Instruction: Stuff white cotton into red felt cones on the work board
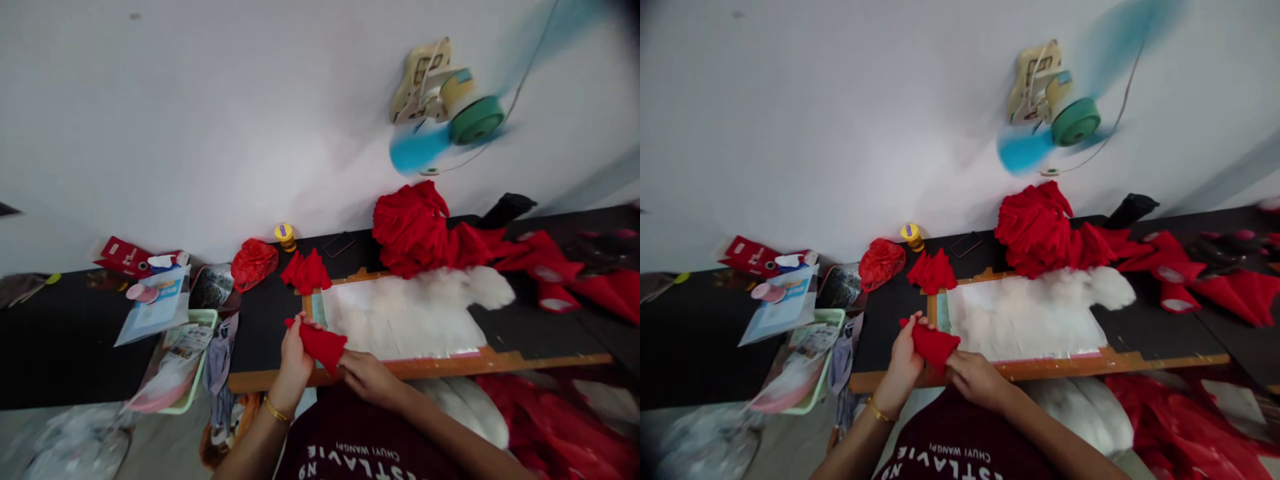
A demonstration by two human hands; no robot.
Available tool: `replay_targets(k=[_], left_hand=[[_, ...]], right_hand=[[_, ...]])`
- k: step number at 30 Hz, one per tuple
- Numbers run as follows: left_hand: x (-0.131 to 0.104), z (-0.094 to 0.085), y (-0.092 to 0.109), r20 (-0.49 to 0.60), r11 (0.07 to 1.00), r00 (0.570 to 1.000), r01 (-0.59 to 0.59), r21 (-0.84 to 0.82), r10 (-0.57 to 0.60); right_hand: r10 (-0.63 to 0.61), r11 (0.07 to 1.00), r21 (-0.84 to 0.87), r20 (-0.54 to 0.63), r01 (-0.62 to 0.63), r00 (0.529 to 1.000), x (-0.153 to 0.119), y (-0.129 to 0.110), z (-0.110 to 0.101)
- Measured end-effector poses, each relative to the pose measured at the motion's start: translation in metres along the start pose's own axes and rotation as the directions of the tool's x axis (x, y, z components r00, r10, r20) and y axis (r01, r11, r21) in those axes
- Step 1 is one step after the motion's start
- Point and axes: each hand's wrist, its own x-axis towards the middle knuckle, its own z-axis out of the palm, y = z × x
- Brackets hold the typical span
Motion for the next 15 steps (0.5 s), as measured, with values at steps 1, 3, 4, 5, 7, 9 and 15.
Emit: replay_targets(k=[1,3,4,5,7,9,15], left_hand=[[0.010,-0.009,0.002,-0.065,1.000,0.998,0.009,-0.005,-0.009],[0.031,-0.029,-0.001,-0.159,0.995,0.982,0.102,0.004,-0.100],[0.040,-0.039,-0.006,-0.184,0.985,0.970,0.170,0.036,-0.161],[0.048,-0.047,-0.013,-0.220,0.972,0.955,0.222,0.080,-0.200],[0.059,-0.060,-0.030,-0.295,0.957,0.932,0.260,0.131,-0.213],[0.067,-0.067,-0.045,-0.318,0.956,0.925,0.259,0.135,-0.206],[0.077,-0.071,-0.040,-0.271,0.969,0.940,0.236,0.079,-0.206]], right_hand=[[0.024,1.000,0.009,-0.052,-0.024,0.998,-0.007,0.013,-0.001],[0.135,0.989,-0.031,-0.244,-0.146,0.960,-0.017,0.045,-0.003],[0.192,0.967,-0.100,-0.330,-0.236,0.924,-0.019,0.062,-0.004],[0.213,0.936,-0.193,-0.355,-0.295,0.910,-0.018,0.079,-0.005],[0.255,0.851,-0.379,-0.309,-0.364,0.916,-0.012,0.108,-0.004],[0.298,0.784,-0.520,-0.166,-0.340,0.940,0.001,0.128,0.001],[0.426,0.804,-0.471,0.030,-0.363,0.904,0.033,0.158,0.014]])
